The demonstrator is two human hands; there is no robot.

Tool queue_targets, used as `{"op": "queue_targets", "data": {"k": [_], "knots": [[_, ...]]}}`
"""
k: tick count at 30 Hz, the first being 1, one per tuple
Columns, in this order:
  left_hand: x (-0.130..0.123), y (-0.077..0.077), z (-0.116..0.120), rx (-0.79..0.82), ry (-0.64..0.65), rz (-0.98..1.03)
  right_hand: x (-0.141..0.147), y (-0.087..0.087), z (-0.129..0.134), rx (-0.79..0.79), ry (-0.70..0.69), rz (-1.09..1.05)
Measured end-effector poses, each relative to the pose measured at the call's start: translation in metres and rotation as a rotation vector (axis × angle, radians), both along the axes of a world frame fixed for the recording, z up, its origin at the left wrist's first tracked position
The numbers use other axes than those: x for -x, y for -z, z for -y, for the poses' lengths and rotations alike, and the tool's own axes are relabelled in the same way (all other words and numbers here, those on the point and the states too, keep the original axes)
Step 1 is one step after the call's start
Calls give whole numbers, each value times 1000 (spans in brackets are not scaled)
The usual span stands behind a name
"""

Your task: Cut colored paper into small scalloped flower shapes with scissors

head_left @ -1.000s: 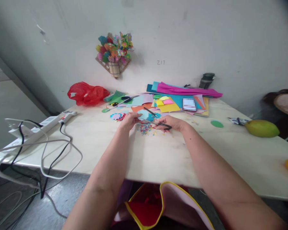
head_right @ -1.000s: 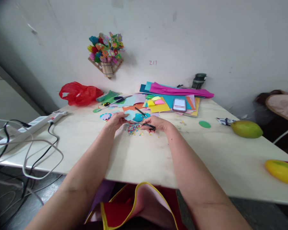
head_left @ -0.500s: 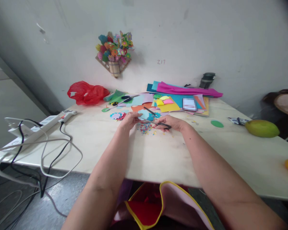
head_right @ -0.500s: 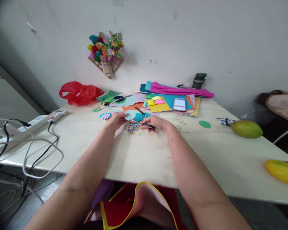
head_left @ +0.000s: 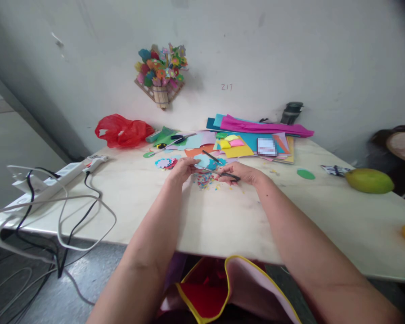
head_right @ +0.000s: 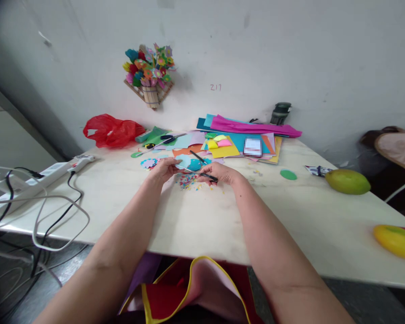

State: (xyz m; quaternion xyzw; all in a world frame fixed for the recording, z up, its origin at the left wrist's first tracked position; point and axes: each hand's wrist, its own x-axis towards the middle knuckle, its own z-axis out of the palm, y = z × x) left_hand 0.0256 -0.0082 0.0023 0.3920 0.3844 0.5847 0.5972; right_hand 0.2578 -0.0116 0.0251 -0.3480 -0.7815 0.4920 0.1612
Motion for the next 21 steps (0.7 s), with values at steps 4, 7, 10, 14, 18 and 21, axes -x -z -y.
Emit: {"op": "queue_targets", "data": {"k": [4, 7, 10, 14, 18, 21], "knots": [[0, 0, 0, 3, -1, -1, 0, 0, 0, 16, 14, -8], [0, -1, 0, 13, -5, -5, 0, 0, 1, 16, 17, -12], [-1, -2, 1, 19, -10, -6, 1, 0, 1, 21, 20, -13], [-2, -3, 2, 24, -17, 4, 2, 0, 0, 38, 36, -25], [-3, -3, 3, 31, -25, 17, 3, 0, 0, 48, 47, -32], [-3, -3, 3, 31, -29, 27, 3, 0, -1, 49, 45, -38]]}}
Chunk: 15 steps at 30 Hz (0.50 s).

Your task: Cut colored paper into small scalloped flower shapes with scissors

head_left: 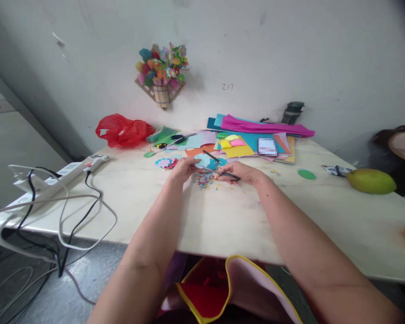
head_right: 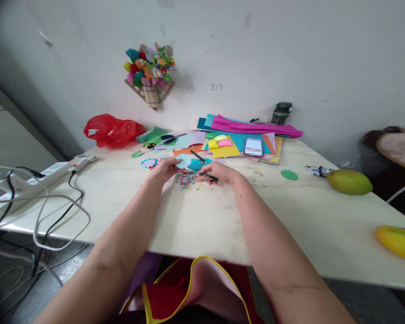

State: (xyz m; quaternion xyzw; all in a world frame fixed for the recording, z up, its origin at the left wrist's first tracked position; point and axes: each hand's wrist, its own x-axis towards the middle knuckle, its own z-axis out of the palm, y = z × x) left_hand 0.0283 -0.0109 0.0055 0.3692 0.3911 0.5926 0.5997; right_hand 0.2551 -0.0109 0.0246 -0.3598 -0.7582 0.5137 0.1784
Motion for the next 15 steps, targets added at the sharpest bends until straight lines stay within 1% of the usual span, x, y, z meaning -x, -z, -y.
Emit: {"op": "queue_targets", "data": {"k": [10, 15], "knots": [[0, 0, -1, 1, -1, 17, 1, 4, -2, -19, -1, -11], [-2, -2, 0, 37, -36, 36, 1, 4, -2, -24, 7, -17]]}}
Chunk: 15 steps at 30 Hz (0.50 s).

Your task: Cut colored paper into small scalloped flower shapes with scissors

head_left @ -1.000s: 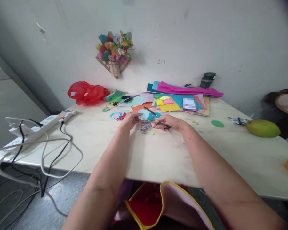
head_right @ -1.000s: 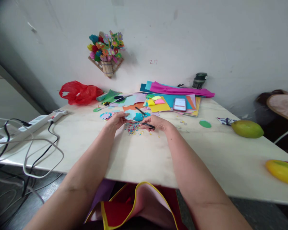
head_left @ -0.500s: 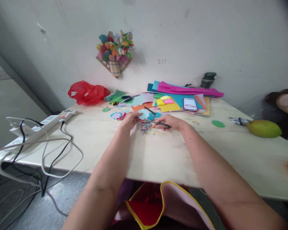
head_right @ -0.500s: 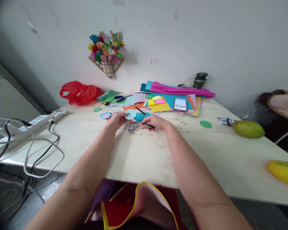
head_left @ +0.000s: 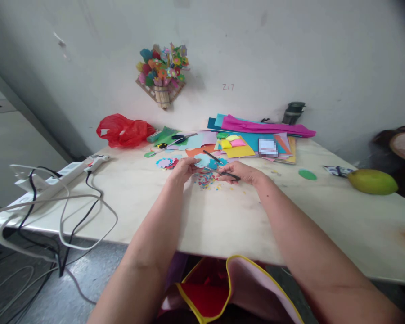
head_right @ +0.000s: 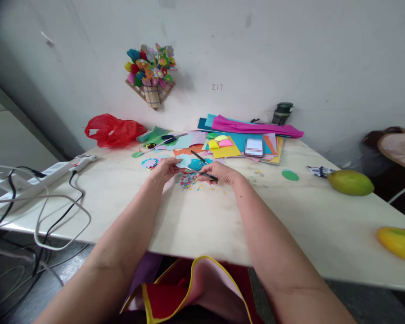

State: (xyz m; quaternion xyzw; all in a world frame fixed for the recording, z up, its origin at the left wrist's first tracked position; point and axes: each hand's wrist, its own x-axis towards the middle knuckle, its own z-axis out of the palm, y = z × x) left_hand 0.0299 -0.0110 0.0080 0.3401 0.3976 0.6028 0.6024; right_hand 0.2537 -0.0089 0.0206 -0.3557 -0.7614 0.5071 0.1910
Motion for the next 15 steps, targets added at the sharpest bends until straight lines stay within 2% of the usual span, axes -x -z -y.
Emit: {"op": "queue_targets", "data": {"k": [15], "knots": [[-2, -5, 0, 100, -73, 71, 2, -4, 4, -10, 22, 21]]}}
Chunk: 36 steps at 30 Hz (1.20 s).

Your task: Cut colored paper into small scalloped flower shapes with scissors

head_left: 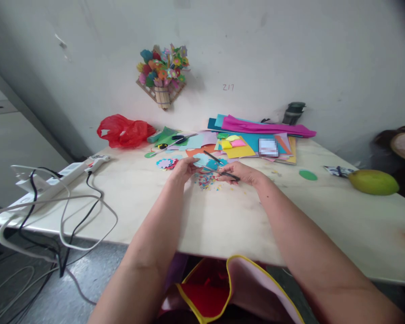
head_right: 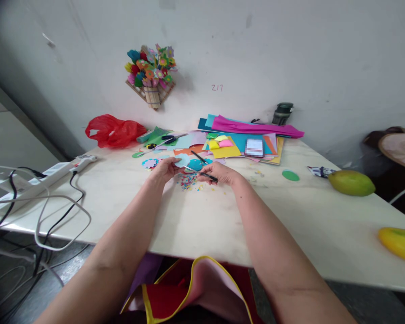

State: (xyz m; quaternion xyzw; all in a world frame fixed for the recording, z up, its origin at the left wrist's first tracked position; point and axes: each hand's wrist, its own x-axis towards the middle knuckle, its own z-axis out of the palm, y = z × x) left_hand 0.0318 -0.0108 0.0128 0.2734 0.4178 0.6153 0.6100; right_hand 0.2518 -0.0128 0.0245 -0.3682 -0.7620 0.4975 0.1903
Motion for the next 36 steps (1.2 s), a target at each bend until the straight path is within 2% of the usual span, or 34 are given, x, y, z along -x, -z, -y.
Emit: {"op": "queue_targets", "data": {"k": [10, 24, 36], "knots": [[-1, -1, -1, 8, -24, -1, 0, -2, 3, -21, 3, 1], [-5, -3, 0, 21, -67, 35, 4, -1, 3, 55, 76, -86], [-8, -5, 3, -62, -93, -10, 5, 2, 0, 50, 96, -102]]}}
